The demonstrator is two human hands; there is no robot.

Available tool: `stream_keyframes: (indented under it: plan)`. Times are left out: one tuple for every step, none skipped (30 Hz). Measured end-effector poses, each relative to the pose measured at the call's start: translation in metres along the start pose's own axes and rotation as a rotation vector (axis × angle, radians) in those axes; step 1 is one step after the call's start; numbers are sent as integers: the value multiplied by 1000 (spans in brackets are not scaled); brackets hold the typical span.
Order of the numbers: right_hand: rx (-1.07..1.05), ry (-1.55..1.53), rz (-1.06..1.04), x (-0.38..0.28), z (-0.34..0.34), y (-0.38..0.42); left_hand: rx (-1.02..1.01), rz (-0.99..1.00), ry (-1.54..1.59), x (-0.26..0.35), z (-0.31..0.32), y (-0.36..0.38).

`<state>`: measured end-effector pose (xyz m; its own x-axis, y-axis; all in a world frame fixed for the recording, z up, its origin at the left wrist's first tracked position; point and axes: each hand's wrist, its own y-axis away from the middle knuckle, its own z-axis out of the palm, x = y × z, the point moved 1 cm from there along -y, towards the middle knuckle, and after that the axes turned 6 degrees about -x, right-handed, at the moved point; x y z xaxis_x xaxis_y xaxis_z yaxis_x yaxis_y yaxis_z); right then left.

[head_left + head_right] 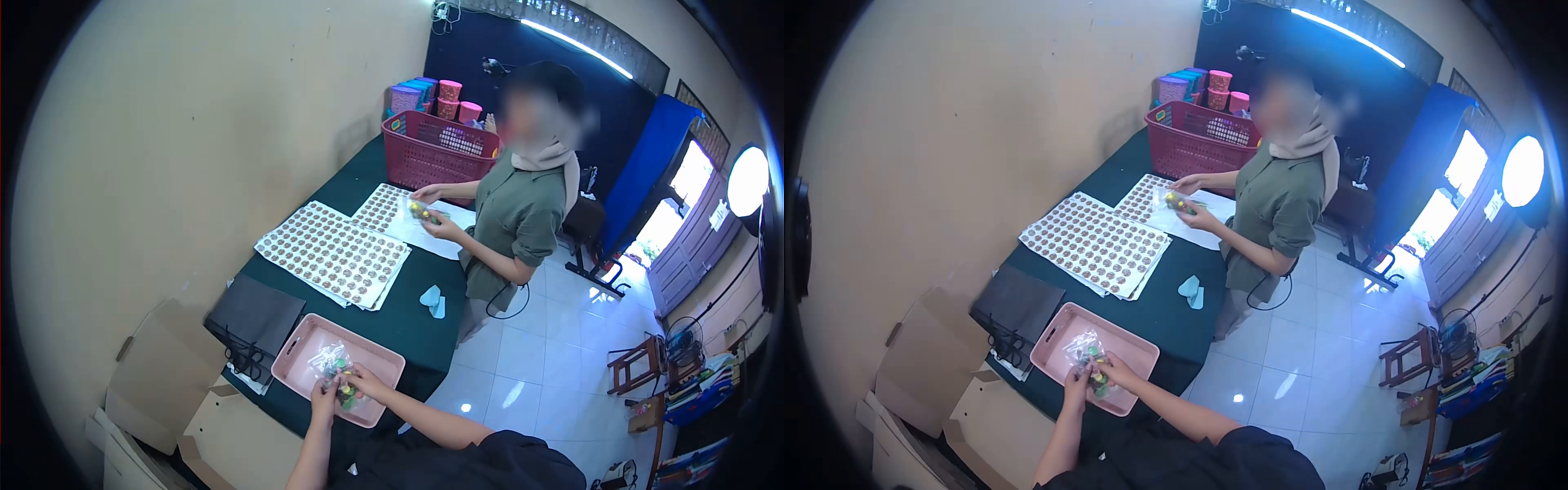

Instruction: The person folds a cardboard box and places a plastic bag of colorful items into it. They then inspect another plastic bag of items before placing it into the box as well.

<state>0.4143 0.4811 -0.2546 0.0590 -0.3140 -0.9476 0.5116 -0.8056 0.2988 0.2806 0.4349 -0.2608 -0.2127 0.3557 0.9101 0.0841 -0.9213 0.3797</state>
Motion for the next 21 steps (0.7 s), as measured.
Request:
stream_keyframes:
  plan:
    - [-12, 11, 22, -15, 10, 4, -6, 129, -33, 7, -5, 5]
    - [-26, 24, 44, -26, 18, 6, -9, 258, -66, 15, -9, 10]
    - [-96, 15, -19, -35, 24, 6, 13, 348, -90, 21, -13, 17]
    - [-118, 20, -18, -42, 32, 6, 34, 352, -87, 27, -19, 25]
    - [-147, 32, -29, -52, 43, 7, 77, 365, -70, 32, -26, 33]
    - [-179, 44, -41, -59, 54, 8, 122, 380, -53, 36, -34, 40]
    - [-195, 41, -58, -64, 66, 10, 153, 432, -49, 36, -41, 47]
    - [-226, 45, -56, -66, 78, 11, 184, 436, -48, 40, -48, 58]
    - [-241, 56, -81, -67, 90, 12, 219, 463, -11, 45, -54, 70]
    - [-256, 66, -106, -68, 102, 12, 252, 490, 25, 47, -60, 80]
    - [-305, 97, -89, -70, 113, 13, 268, 524, 90, 45, -68, 87]
    - [-343, 99, -83, -73, 123, 14, 308, 526, 91, 46, -73, 98]
    - [-407, 68, -98, -76, 133, 16, 338, 536, 120, 49, -79, 110]
    - [-481, 32, -107, -77, 147, 18, 380, 545, 147, 52, -86, 125]
    - [-541, 23, -64, -71, 159, 16, 417, 535, 105, 58, -93, 142]
    - [-614, 20, -43, -72, 168, 17, 448, 523, 76, 54, -103, 151]
    - [-681, -34, -62, -77, 179, 20, 468, 532, 60, 57, -110, 163]
    - [-748, -42, -24, -73, 187, 19, 487, 540, 46, 60, -115, 173]
    - [-765, -54, -8, -72, 197, 21, 549, 534, 54, 57, -123, 182]
    - [-777, -65, 6, -69, 207, 23, 547, 512, 20, 52, -132, 189]
    - [-749, -95, 12, -66, 217, 28, 533, 491, -15, 48, -140, 196]
